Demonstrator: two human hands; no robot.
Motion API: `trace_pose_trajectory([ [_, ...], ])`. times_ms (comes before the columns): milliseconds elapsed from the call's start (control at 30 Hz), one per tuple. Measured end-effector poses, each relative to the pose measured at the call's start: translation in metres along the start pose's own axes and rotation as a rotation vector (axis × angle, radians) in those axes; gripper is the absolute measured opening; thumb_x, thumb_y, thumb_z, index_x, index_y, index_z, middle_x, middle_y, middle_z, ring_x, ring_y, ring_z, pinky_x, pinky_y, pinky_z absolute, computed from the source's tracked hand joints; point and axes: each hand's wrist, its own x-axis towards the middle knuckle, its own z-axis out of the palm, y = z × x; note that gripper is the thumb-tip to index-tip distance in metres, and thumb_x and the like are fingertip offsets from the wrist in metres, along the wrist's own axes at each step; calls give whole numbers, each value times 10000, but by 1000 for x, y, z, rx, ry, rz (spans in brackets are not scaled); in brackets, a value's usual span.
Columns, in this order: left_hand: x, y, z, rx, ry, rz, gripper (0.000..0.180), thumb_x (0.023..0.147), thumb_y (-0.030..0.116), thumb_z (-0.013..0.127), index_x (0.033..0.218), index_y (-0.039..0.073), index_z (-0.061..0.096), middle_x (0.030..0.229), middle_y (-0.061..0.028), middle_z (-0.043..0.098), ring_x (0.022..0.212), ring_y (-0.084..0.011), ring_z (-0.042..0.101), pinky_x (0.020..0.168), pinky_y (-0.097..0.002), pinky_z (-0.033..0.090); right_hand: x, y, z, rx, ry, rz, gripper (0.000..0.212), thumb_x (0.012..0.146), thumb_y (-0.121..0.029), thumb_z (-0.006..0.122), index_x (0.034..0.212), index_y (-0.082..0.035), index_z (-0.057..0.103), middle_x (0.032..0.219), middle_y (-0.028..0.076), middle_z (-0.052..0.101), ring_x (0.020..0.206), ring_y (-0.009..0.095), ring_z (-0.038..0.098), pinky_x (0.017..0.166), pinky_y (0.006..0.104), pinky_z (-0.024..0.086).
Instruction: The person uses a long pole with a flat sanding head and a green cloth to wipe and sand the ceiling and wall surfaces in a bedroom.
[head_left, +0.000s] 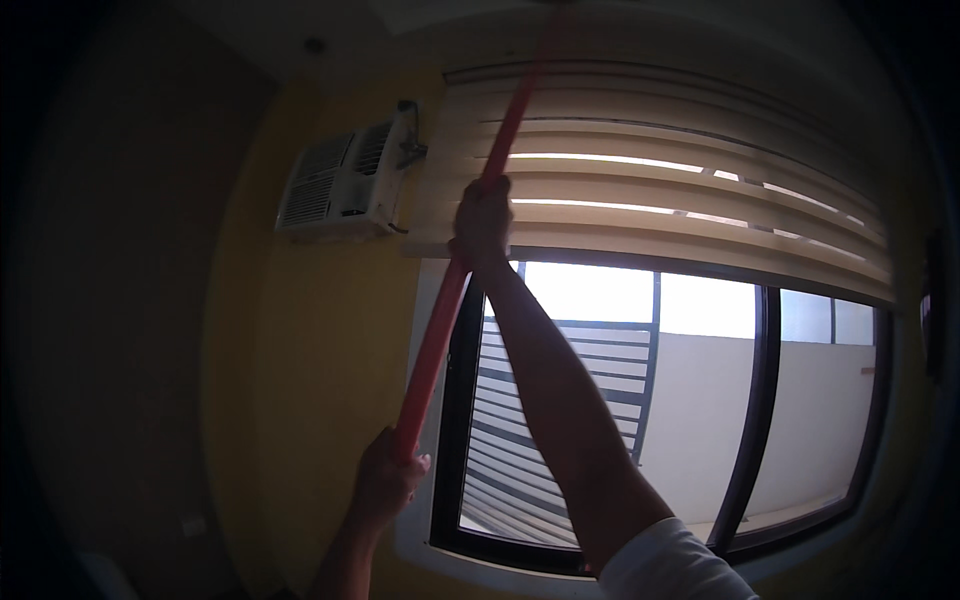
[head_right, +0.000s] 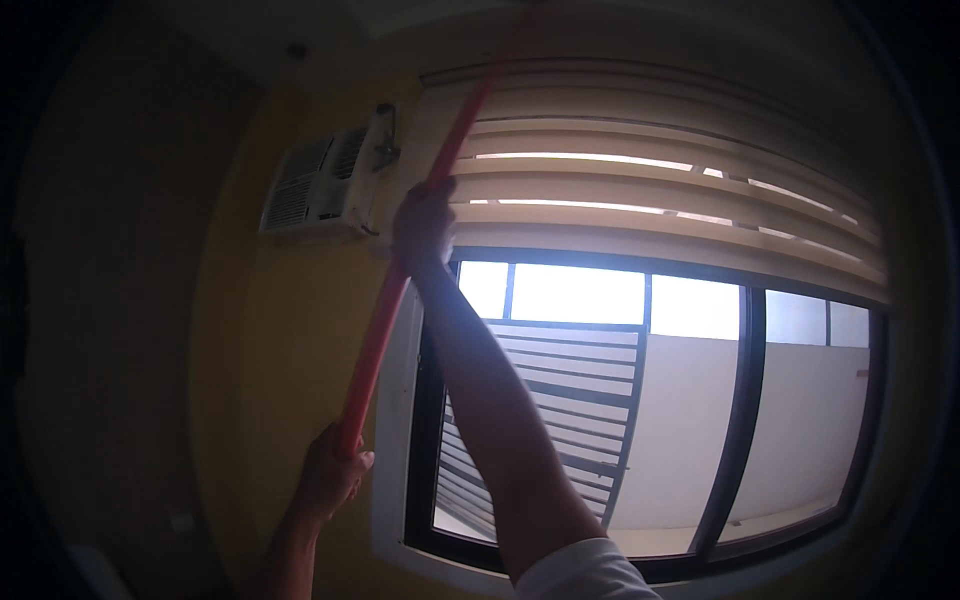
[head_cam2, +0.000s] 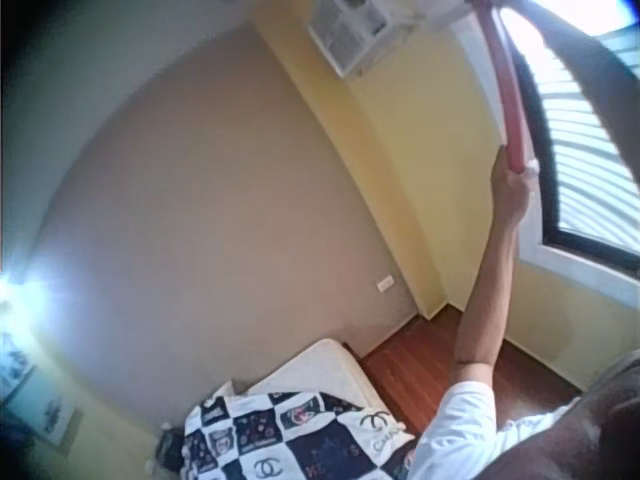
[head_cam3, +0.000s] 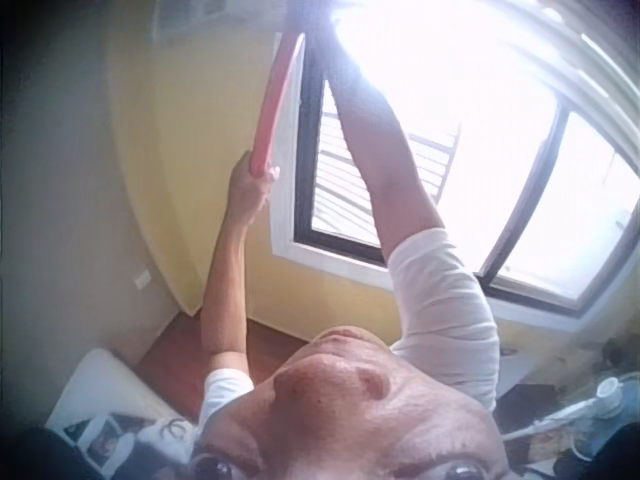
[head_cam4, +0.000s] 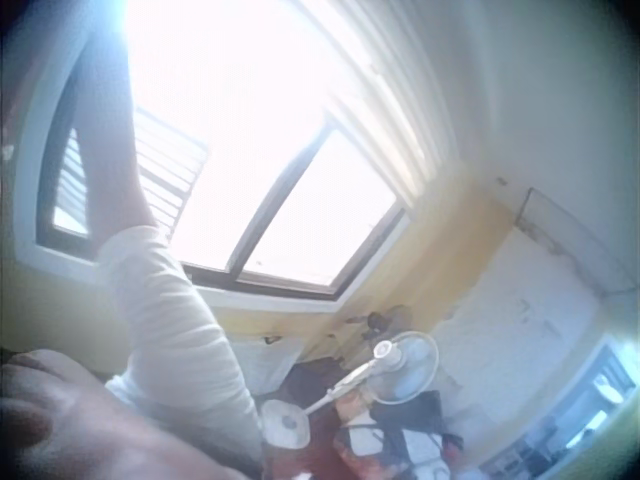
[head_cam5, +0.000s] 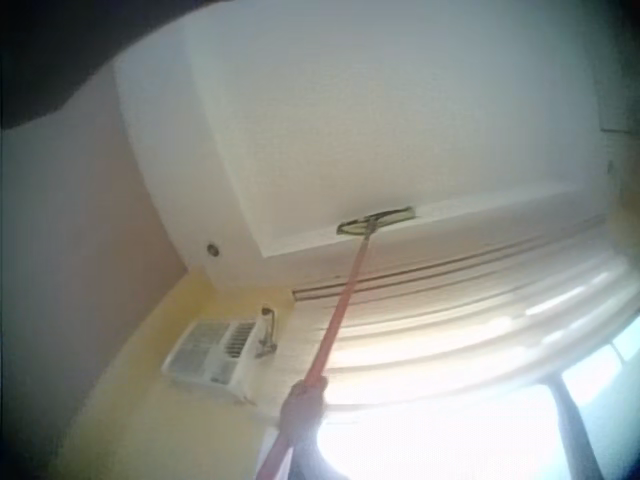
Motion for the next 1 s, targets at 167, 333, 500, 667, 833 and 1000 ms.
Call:
trace_pose_trajectory([
  [167,4,-23,-19,-85,71,-128,202,740,20,560,848,83,401,563,8,432,362,-69,399,308,-220,327,-9,18,67,61,-114,8,249,888,-298,398,1056,-117,362,733,142,534,548,285,595,358,378,483],
  [333,14,-33,-23,-249,71,-137,199,747,21,543,852,90,389,544,4,421,330,-74,377,278,-232,308,1,32,118,73,-186,-84,253,884,-304,403,1065,-131,368,769,140,546,543,291,595,376,365,490],
  [500,18,-39,-30,-206,38,-226,164,753,21,550,839,81,423,536,-3,425,367,-105,435,329,-268,370,-14,21,100,48,-258,2,302,880,-291,403,1131,-129,361,816,141,543,528,287,591,390,369,498],
  [667,6,-65,6,-75,-24,-114,148,758,61,548,852,57,433,509,-46,469,383,-137,500,351,-286,409,-35,22,41,19,-215,29,388,890,-288,401,1231,-123,316,785,124,540,537,250,593,377,360,490],
  [833,-2,-107,14,89,-141,122,237,737,62,560,932,98,431,591,-57,486,441,-205,526,399,-322,421,-37,53,-5,129,-16,-60,385,918,-299,392,1254,-136,302,664,58,478,470,178,537,349,318,494],
  [1000,16,-46,13,231,-200,318,265,717,86,573,953,59,456,702,-191,556,691,-411,580,608,-439,489,-25,34,-57,63,132,-158,208,920,-251,398,1020,-69,397,571,13,422,386,126,478,286,251,437],
])
